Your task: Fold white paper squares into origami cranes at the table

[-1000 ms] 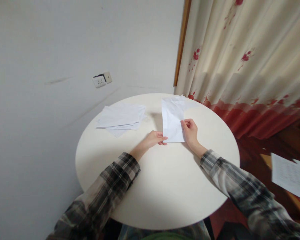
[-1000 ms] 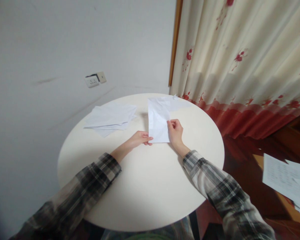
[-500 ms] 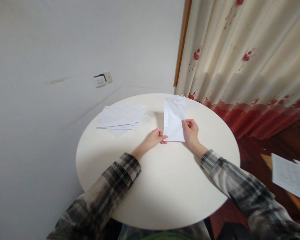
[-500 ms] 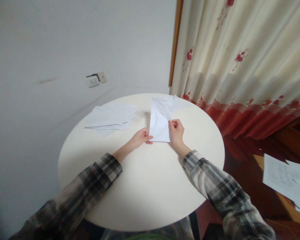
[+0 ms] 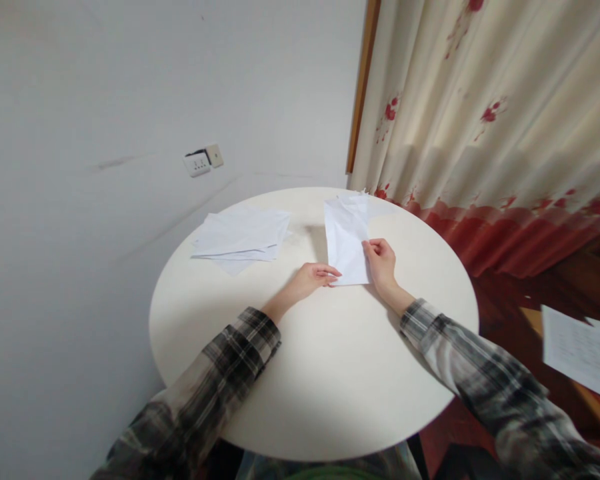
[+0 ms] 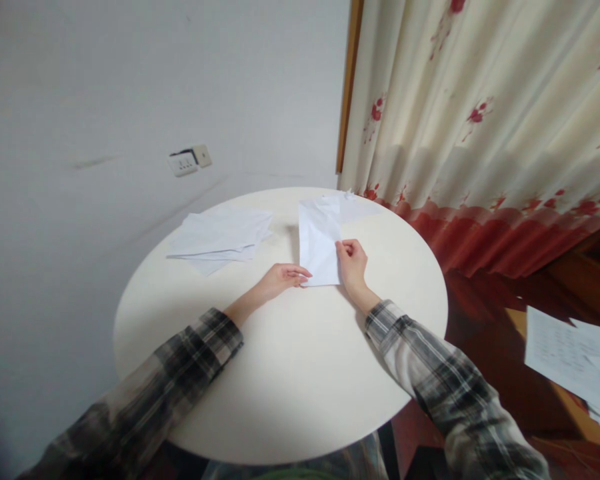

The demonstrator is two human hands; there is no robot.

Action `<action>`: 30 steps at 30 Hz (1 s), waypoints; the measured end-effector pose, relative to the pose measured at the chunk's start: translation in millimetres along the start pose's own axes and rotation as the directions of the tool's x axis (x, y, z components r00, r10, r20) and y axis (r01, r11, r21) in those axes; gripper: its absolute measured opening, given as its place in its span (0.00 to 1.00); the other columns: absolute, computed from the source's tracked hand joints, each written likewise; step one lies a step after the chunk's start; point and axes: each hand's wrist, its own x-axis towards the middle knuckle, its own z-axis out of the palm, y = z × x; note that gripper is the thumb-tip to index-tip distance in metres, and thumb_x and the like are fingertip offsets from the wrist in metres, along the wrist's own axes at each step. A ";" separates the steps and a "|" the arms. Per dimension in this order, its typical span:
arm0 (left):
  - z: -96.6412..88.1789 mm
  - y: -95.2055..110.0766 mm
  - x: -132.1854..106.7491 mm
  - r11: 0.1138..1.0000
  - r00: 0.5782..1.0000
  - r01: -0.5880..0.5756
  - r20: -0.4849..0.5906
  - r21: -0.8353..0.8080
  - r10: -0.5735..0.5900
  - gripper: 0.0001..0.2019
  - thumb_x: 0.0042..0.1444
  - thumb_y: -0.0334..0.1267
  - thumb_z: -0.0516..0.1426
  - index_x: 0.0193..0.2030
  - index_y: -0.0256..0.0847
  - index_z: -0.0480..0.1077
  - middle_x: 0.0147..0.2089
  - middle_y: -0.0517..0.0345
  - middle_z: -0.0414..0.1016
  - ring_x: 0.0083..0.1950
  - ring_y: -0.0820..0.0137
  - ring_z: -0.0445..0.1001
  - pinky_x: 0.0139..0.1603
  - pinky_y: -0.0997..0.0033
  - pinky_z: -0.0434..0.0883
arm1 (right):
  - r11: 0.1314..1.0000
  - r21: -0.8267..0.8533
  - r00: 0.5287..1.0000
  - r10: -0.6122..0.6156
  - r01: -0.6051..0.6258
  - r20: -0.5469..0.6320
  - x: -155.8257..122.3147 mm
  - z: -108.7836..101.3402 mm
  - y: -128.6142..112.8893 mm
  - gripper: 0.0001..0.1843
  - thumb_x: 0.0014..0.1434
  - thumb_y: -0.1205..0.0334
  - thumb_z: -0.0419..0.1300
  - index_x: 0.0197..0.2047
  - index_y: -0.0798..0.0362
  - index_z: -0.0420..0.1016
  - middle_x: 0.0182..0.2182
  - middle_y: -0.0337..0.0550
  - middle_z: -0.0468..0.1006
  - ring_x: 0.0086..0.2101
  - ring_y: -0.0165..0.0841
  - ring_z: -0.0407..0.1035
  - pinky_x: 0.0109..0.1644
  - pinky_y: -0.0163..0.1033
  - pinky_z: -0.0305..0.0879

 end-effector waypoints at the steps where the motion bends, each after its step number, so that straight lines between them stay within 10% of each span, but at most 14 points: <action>1: -0.2 -0.1 -1.0 1.000 1.000 0.021 0.005 -0.001 -0.021 0.11 0.43 0.37 0.62 0.35 0.35 0.73 0.29 0.57 0.75 0.29 0.74 0.72 0.28 0.78 0.65 | 1.000 -0.002 1.000 0.001 -0.001 0.001 -0.2 -0.1 -0.3 0.13 0.47 0.52 0.58 0.28 0.54 0.67 0.21 0.34 0.67 0.23 0.27 0.59 0.28 0.33 0.56; 30: -3.5 -12.8 5.0 1.000 1.000 0.004 -0.001 0.003 -0.004 0.13 0.39 0.35 0.64 0.34 0.35 0.72 0.27 0.56 0.76 0.28 0.73 0.73 0.29 0.77 0.67 | 1.000 -0.023 1.000 0.000 0.000 0.010 -0.9 -0.9 -1.8 0.13 0.47 0.51 0.57 0.28 0.54 0.67 0.21 0.34 0.67 0.23 0.27 0.58 0.28 0.33 0.56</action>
